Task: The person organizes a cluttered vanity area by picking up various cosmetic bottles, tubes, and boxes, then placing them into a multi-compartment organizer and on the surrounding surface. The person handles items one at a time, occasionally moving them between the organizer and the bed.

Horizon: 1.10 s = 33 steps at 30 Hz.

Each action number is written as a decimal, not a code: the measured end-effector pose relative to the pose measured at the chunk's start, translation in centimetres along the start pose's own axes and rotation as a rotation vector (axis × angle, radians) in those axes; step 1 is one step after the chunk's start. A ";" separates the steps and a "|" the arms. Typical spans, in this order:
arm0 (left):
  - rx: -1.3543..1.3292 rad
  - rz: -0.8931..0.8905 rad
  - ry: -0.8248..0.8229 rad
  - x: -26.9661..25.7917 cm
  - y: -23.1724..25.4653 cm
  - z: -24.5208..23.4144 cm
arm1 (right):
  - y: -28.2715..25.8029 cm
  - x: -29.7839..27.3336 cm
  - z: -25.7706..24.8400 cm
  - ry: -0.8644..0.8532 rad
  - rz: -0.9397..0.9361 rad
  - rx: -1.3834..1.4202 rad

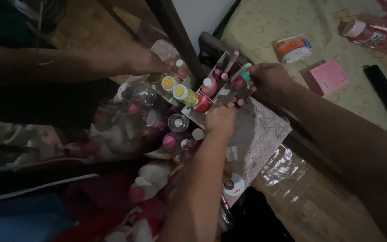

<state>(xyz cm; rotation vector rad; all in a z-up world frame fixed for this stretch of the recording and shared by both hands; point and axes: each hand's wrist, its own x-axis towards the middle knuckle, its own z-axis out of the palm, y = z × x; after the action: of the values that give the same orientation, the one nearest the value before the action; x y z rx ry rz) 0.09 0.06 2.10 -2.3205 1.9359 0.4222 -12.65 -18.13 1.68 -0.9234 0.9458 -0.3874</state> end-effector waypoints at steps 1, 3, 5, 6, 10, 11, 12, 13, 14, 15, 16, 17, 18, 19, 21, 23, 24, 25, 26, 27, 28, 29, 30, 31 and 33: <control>0.003 -0.003 0.007 0.0 0.0 -0.1 | -0.4 0.1 -0.2 -0.017 0.019 0.020; 0.008 -0.002 0.019 0.0 0.0 -0.1 | -0.7 0.3 -0.6 -0.047 0.059 0.063; 0.013 0.005 0.027 -0.1 0.1 -0.1 | -0.5 0.6 -0.8 -0.072 0.076 0.135; 0.009 0.000 0.023 -0.1 0.1 -0.1 | -0.4 0.8 -0.9 -0.085 0.083 0.170; 0.042 0.018 -0.005 0.1 0.1 -0.1 | 0.2 0.8 -1.7 0.005 0.114 0.131; 0.062 0.032 -0.013 0.1 0.2 -0.1 | 0.3 0.6 -2.0 0.032 0.100 0.085; 0.061 0.037 -0.001 0.2 0.2 0.0 | 0.1 0.5 -2.3 0.060 0.085 0.039; 0.061 0.042 0.010 0.2 0.1 0.0 | 0.0 0.2 -2.6 -0.001 0.057 0.033; 0.059 0.046 0.022 0.2 0.2 0.1 | -0.2 -0.1 -2.9 -0.062 0.031 0.027; 0.064 0.028 0.009 0.2 0.2 0.1 | -0.4 -0.3 -3.1 -0.124 0.004 0.021; 0.069 0.010 -0.004 0.2 0.2 0.1 | -0.6 -0.6 -3.1 -0.070 0.018 -0.015; 0.074 -0.008 -0.017 0.2 0.1 0.1 | -0.8 -0.8 -3.2 -0.016 0.031 -0.051; 0.057 -0.017 -0.019 0.2 0.1 0.1 | -1.0 -1.1 -3.3 0.038 0.044 -0.087; 0.040 -0.025 -0.022 0.2 0.2 0.0 | -1.2 -1.3 -3.2 0.101 -0.012 0.017; 0.009 -0.050 -0.037 0.4 0.3 -0.1 | -1.6 -1.9 -3.5 0.230 -0.129 0.223; -0.017 -0.093 -0.061 0.5 0.4 -0.3 | -1.9 -2.4 -4.3 0.510 -0.235 0.006; -0.007 -0.085 -0.052 0.5 0.4 -0.3 | -1.8 -2.5 -4.8 0.650 -0.281 -0.102; 0.003 -0.078 -0.043 0.5 0.3 -0.2 | -1.7 -2.6 -5.4 0.706 -0.367 -0.160; 0.012 -0.068 -0.033 0.6 0.3 -0.2 | -1.6 -2.7 -6.4 0.763 -0.454 -0.219; 0.003 -0.058 -0.015 0.7 0.3 0.0 | -1.5 -2.6 -7.5 0.818 -0.542 -0.279; -0.006 -0.049 0.001 0.6 0.2 0.2 | -1.2 -2.4 -8.5 0.860 -0.585 -0.282; -0.015 -0.041 0.017 0.6 0.2 0.4 | -0.8 -2.2 -9.5 0.901 -0.628 -0.285; 0.000 -0.023 0.015 0.8 0.2 0.7 | -0.3 -2.0 -10.4 0.941 -0.669 -0.289; 0.016 -0.006 0.013 1.0 0.2 0.9 | 0.1 -1.8 -11.4 1.009 -0.797 -0.421; 0.011 -0.001 0.025 1.2 0.1 1.4 | 1.1 -1.3 -12.4 1.132 -1.049 -0.694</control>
<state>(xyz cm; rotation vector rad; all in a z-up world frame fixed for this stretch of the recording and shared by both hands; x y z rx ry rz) -0.01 -0.71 0.42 -2.3310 1.9424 0.3837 -23.72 -22.88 -1.73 -1.8932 1.5948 -1.6642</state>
